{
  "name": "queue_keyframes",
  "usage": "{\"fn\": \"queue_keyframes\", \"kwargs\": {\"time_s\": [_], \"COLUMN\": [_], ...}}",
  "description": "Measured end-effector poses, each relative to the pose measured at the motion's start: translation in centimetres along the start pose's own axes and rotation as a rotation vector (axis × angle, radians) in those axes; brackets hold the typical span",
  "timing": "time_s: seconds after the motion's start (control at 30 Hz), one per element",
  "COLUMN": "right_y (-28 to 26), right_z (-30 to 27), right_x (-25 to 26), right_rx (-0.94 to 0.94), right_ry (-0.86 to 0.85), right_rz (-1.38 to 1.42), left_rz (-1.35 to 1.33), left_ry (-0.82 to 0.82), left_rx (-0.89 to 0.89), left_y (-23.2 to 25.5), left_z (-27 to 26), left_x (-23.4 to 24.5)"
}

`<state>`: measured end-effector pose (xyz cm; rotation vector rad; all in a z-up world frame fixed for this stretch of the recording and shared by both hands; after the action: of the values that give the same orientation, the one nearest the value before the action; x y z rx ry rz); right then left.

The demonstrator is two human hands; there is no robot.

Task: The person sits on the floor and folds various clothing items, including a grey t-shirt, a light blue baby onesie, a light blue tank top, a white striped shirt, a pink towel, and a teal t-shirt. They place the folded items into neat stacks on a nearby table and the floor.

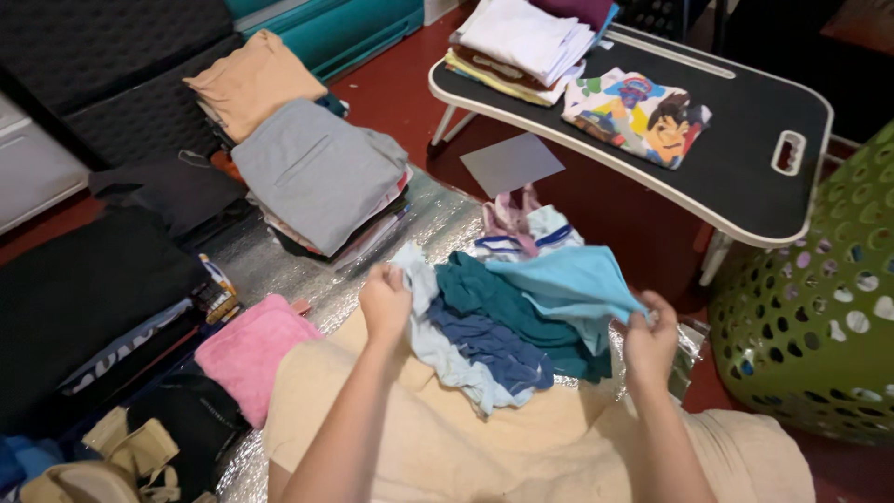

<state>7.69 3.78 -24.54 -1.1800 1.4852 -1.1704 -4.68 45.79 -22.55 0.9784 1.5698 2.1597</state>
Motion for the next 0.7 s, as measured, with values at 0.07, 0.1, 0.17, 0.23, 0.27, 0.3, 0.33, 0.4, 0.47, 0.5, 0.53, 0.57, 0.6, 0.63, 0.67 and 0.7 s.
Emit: {"fn": "queue_keyframes", "kwargs": {"time_s": [0.07, 0.1, 0.17, 0.23, 0.27, 0.3, 0.33, 0.4, 0.47, 0.5, 0.53, 0.57, 0.6, 0.63, 0.67, 0.7], "right_y": [-1.4, -2.1, -1.6, -1.0, 0.2, 2.0, 3.9, 7.1, 9.0, 9.4, 9.6, 9.8, 10.0, 10.2, 10.3, 10.4], "right_z": [-2.3, -4.0, -8.4, -12.8, -13.0, -13.2, -13.2, -12.3, -10.9, -10.4, -9.9, -9.5, -9.2, -9.1, -9.3, -9.4], "right_x": [-2.3, -3.9, -8.3, -12.8, -13.8, -15.1, -16.1, -15.7, -14.5, -13.6, -12.7, -12.0, -11.3, -10.8, -10.6, -10.5], "right_rx": [0.102, 0.158, 0.179, 0.407, 0.330, 0.251, 0.175, 0.001, -0.112, -0.139, -0.168, -0.189, -0.209, -0.229, -0.243, -0.256], "right_ry": [0.002, 0.003, -0.150, -0.448, -0.493, -0.538, -0.582, -0.508, -0.451, -0.430, -0.405, -0.382, -0.356, -0.329, -0.308, -0.288], "right_rz": [-0.285, -0.426, -0.502, -0.543, -0.497, -0.452, -0.408, -0.294, -0.159, -0.081, -0.004, 0.005, 0.015, 0.025, 0.015, 0.005], "left_rz": [-0.284, -0.369, -0.533, -0.619, -0.620, -0.518, -0.415, -0.065, 0.285, 0.390, 0.536, 0.682, 0.726, 0.765, 0.724, 0.681], "left_ry": [-0.047, -0.132, -0.291, -0.479, -0.590, -0.605, -0.617, -0.447, -0.165, -0.066, 0.053, 0.172, 0.115, 0.061, 0.014, -0.034], "left_rx": [0.075, 0.120, 0.171, -0.021, -0.217, -0.370, -0.521, -0.657, -0.398, -0.158, -0.216, -0.275, -0.061, 0.154, 0.232, 0.310], "left_y": [2.4, 3.4, 5.3, 7.0, 7.9, 7.8, 7.6, 5.9, 1.6, -1.2, -1.9, -2.3, -4.2, -5.9, -6.8, -7.6], "left_z": [-1.3, -2.5, -4.6, -7.3, -8.0, -8.5, -9.2, -8.8, -7.5, -7.0, -6.9, -7.0, -6.9, -7.1, -7.1, -7.2], "left_x": [1.2, 1.2, 0.1, -0.9, -1.0, -0.1, 1.0, 3.8, 8.8, 11.7, 14.6, 16.9, 18.1, 19.4, 19.8, 19.9]}}
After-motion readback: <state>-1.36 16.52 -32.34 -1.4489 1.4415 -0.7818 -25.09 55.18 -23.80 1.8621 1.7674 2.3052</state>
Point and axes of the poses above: each hand's wrist, its own z-axis towards the middle knuckle, its own x-axis out of the back of the hand, y = z × x, the point moved 6 cm from there along z, towards the middle knuckle, and after that the axes turned 14 degrees about -x, right-handed, at the moved point
